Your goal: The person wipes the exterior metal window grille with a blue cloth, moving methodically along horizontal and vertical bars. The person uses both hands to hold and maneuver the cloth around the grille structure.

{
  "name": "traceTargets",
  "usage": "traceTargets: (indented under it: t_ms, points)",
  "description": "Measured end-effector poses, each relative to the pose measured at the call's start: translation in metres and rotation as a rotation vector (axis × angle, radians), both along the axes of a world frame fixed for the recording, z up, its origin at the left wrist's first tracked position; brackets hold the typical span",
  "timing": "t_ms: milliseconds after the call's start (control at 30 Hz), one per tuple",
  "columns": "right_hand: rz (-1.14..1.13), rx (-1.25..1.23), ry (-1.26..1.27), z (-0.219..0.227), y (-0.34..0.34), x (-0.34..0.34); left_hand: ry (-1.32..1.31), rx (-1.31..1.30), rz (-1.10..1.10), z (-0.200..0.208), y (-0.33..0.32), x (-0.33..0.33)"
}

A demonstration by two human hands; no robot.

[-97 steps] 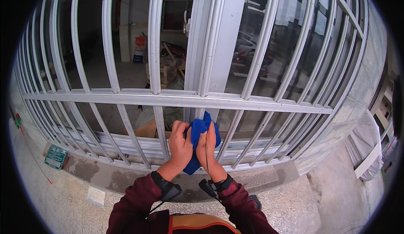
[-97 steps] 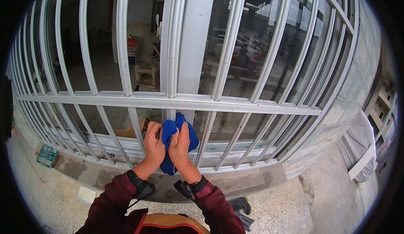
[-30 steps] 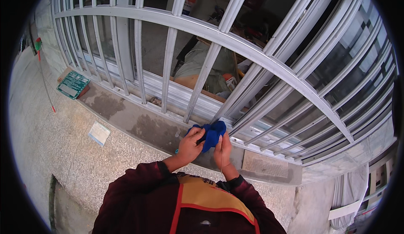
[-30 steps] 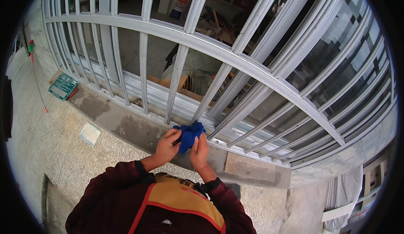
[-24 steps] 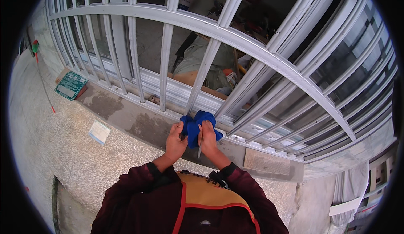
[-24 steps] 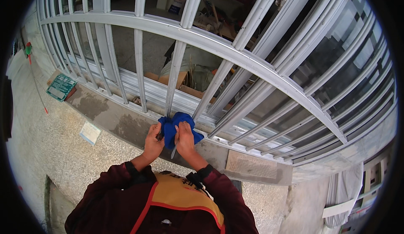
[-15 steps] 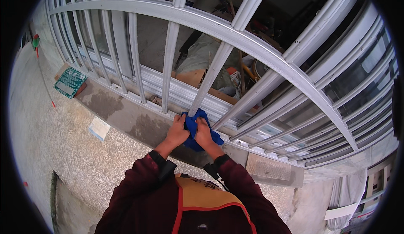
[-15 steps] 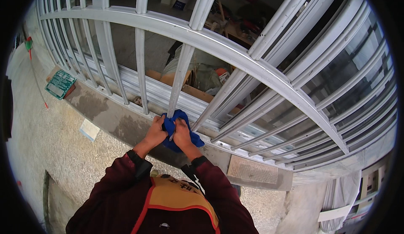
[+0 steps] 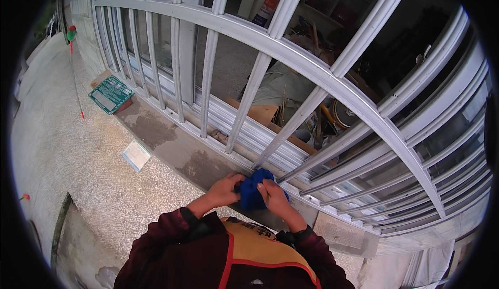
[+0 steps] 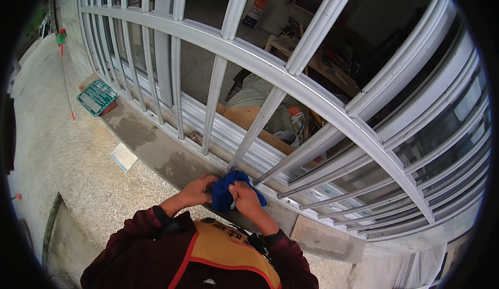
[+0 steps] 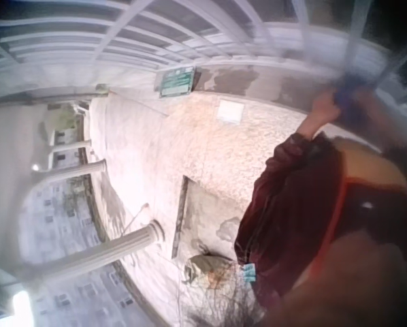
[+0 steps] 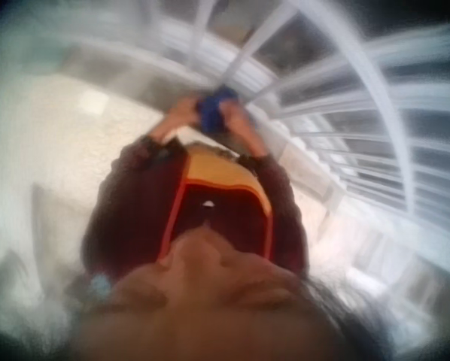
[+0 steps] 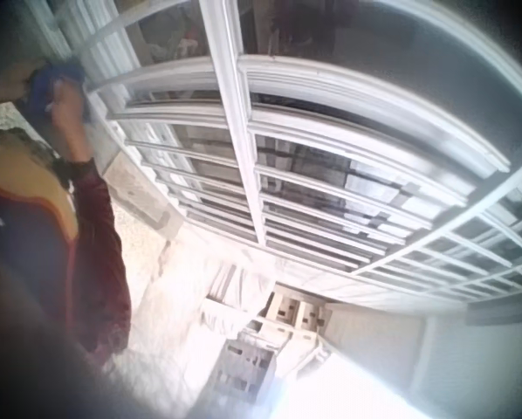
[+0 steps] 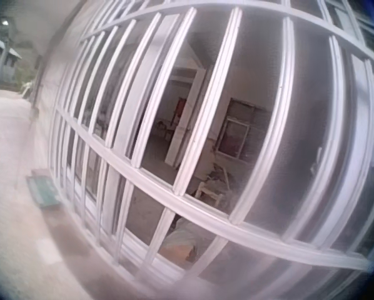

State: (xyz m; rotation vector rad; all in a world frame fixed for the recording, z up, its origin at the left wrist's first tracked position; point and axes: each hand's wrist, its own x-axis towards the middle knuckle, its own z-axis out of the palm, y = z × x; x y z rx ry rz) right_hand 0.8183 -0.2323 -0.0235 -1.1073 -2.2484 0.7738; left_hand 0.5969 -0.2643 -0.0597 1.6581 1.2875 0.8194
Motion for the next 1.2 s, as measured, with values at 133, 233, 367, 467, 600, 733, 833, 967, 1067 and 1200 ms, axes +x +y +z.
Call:
traceTargets:
  t_ms: [133, 233, 367, 467, 600, 733, 833, 967, 1067, 1200]
  points:
    - [-0.113, -0.074, 0.175, 0.024, 0.000, -0.005, -0.009, 0.010, 0.129, 0.022, -0.005, -0.026]
    - [-0.136, -0.004, 0.155, 0.030, -0.003, -0.016, 0.337, 0.067, 0.347, 0.041, -0.011, -0.030]
    - [-0.111, 0.016, 0.056, 0.025, -0.001, -0.039, -0.154, -0.016, 0.100, 0.050, -0.010, -0.027]
    - [-0.099, -0.037, -0.030, 0.023, 0.002, -0.050, 0.002, 0.118, 0.044, 0.038, -0.002, -0.019]
    - [-0.078, -0.070, -0.146, 0.025, 0.001, -0.046, -0.223, -0.014, 0.073, 0.008, 0.011, -0.015]
    - [-0.224, 0.007, -0.149, 0.031, -0.007, -0.023, -0.375, -0.049, 0.096, -0.015, 0.019, -0.025]
    - [-0.336, -0.184, -0.464, 0.030, -0.020, -0.008, -0.541, -0.154, 0.123, -0.024, 0.023, -0.030]
    - [-0.218, -0.408, -0.214, 0.020, -0.045, -0.001, -0.758, -0.352, 0.154, -0.030, 0.029, -0.026]
    - [-0.156, -0.591, 0.082, 0.013, -0.059, 0.001, -0.757, -0.367, 0.235, -0.029, 0.033, -0.021]
    - [-0.119, -0.668, 0.139, 0.010, -0.065, 0.010, -0.111, -0.088, 0.273, -0.011, 0.037, -0.014]
